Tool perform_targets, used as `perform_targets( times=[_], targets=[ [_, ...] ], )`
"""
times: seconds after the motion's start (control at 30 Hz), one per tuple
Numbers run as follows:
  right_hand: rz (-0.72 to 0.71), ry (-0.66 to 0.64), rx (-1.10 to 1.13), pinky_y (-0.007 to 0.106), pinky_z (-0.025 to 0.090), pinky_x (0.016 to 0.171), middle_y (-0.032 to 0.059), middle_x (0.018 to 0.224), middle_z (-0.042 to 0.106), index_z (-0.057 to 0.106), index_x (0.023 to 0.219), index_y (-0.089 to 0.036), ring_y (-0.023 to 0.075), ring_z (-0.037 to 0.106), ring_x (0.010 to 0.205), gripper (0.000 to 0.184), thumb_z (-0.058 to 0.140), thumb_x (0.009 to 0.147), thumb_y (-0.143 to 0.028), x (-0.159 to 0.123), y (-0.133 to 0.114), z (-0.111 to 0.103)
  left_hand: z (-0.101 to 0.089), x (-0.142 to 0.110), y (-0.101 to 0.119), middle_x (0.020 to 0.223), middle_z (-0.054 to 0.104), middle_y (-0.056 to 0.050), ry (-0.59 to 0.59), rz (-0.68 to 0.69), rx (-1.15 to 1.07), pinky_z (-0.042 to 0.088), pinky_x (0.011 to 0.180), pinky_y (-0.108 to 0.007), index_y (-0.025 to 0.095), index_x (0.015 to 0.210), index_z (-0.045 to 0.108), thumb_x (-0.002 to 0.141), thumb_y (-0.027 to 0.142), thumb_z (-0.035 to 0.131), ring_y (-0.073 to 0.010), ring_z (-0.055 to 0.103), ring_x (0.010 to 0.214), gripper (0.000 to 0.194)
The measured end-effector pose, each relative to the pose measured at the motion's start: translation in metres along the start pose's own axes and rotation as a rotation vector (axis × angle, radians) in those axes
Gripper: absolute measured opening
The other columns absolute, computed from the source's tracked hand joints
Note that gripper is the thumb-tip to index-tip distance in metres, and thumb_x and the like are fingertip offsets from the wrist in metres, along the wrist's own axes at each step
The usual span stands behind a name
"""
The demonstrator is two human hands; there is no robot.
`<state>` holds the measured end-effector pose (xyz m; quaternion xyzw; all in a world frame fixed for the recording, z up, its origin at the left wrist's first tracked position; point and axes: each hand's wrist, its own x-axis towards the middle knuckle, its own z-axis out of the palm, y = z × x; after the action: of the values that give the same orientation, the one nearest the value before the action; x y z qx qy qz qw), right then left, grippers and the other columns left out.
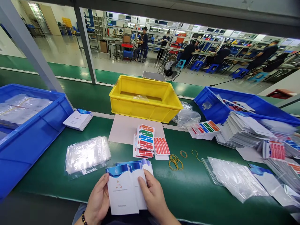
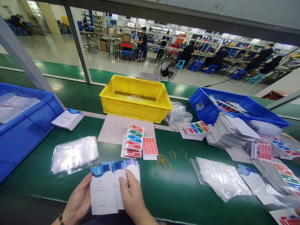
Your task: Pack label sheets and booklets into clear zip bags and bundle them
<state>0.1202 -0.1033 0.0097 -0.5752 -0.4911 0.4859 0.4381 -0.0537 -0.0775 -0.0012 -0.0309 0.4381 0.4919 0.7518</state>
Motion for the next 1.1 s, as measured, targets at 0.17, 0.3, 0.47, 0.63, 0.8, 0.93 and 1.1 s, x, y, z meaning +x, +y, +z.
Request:
perform_targets(
  times=[0.17, 0.3, 0.47, 0.63, 0.8, 0.93, 1.1],
  targets=[
    [0.028, 0.136, 0.025, 0.037, 0.046, 0.083, 0.0111, 0.106, 0.061, 0.048, 0.120, -0.017, 0.0230, 0.058, 0.092, 0.045, 0.053, 0.081, -0.041, 0.011, 0.009, -0.036, -0.006, 0.002, 0.016, 0.066, 0.071, -0.003, 0.041, -0.012, -0.049, 0.056, 0.071, -0.033, 0.014, 0.075, 0.063, 0.081, 0.010, 0.053, -0.0173, 0.067, 0.064, 0.012],
    [-0.066, 0.317, -0.160, 0.039, 0.037, 0.095, 0.0108, 0.122, 0.050, 0.054, 0.115, -0.021, 0.0250, 0.048, 0.110, 0.043, 0.055, 0.078, -0.043, 0.012, 0.008, -0.043, -0.005, 0.002, 0.015, 0.066, 0.069, -0.004, 0.019, 0.008, -0.007, 0.056, 0.067, -0.031, 0.013, 0.075, 0.063, 0.079, 0.010, 0.056, -0.0176, 0.067, 0.065, 0.008],
    [0.085, -0.258, 0.080, 0.030, 0.043, 0.070, 0.0049, 0.078, 0.061, 0.063, 0.086, -0.017, 0.0184, 0.055, 0.072, 0.041, 0.039, 0.086, -0.050, 0.002, -0.007, -0.012, 0.002, 0.001, 0.002, 0.065, 0.066, -0.001, -0.043, 0.071, 0.066, 0.054, 0.058, -0.023, 0.014, 0.069, 0.062, 0.069, 0.012, 0.069, -0.0119, 0.062, 0.058, 0.007],
    [0.124, -0.292, 0.113, 0.024, 0.033, 0.057, -0.0016, 0.060, 0.043, 0.047, 0.061, -0.016, 0.0122, 0.037, 0.058, 0.047, 0.039, 0.083, -0.057, 0.001, -0.007, 0.008, 0.008, -0.001, -0.001, 0.057, 0.059, 0.004, -0.048, 0.119, 0.094, 0.051, 0.053, -0.017, 0.015, 0.063, 0.061, 0.057, 0.021, 0.079, -0.0071, 0.054, 0.051, 0.020],
    [0.156, -0.260, 0.055, 0.023, 0.027, 0.053, -0.0026, 0.058, 0.034, 0.040, 0.056, -0.017, 0.0111, 0.030, 0.056, 0.049, 0.040, 0.079, -0.061, 0.004, -0.002, 0.006, 0.012, -0.004, -0.001, 0.057, 0.059, 0.003, -0.034, 0.126, 0.108, 0.049, 0.053, -0.015, 0.015, 0.064, 0.063, 0.052, 0.024, 0.082, -0.0076, 0.054, 0.054, 0.024],
    [0.174, -0.229, 0.057, 0.023, 0.024, 0.051, -0.0035, 0.056, 0.030, 0.036, 0.053, -0.018, 0.0102, 0.026, 0.054, 0.053, 0.043, 0.075, -0.066, 0.004, -0.001, 0.004, 0.013, -0.006, -0.001, 0.057, 0.058, 0.003, -0.034, 0.102, 0.114, 0.050, 0.053, -0.016, 0.015, 0.065, 0.063, 0.052, 0.025, 0.082, -0.0082, 0.053, 0.054, 0.025],
    [0.186, -0.236, 0.149, 0.022, 0.022, 0.049, -0.0040, 0.055, 0.029, 0.035, 0.052, -0.018, 0.0092, 0.025, 0.053, 0.053, 0.046, 0.073, -0.066, 0.004, 0.001, 0.004, 0.011, -0.004, -0.001, 0.058, 0.059, 0.003, -0.051, 0.079, 0.104, 0.052, 0.055, -0.019, 0.016, 0.066, 0.063, 0.056, 0.024, 0.080, -0.0093, 0.055, 0.054, 0.021]
  ],
)
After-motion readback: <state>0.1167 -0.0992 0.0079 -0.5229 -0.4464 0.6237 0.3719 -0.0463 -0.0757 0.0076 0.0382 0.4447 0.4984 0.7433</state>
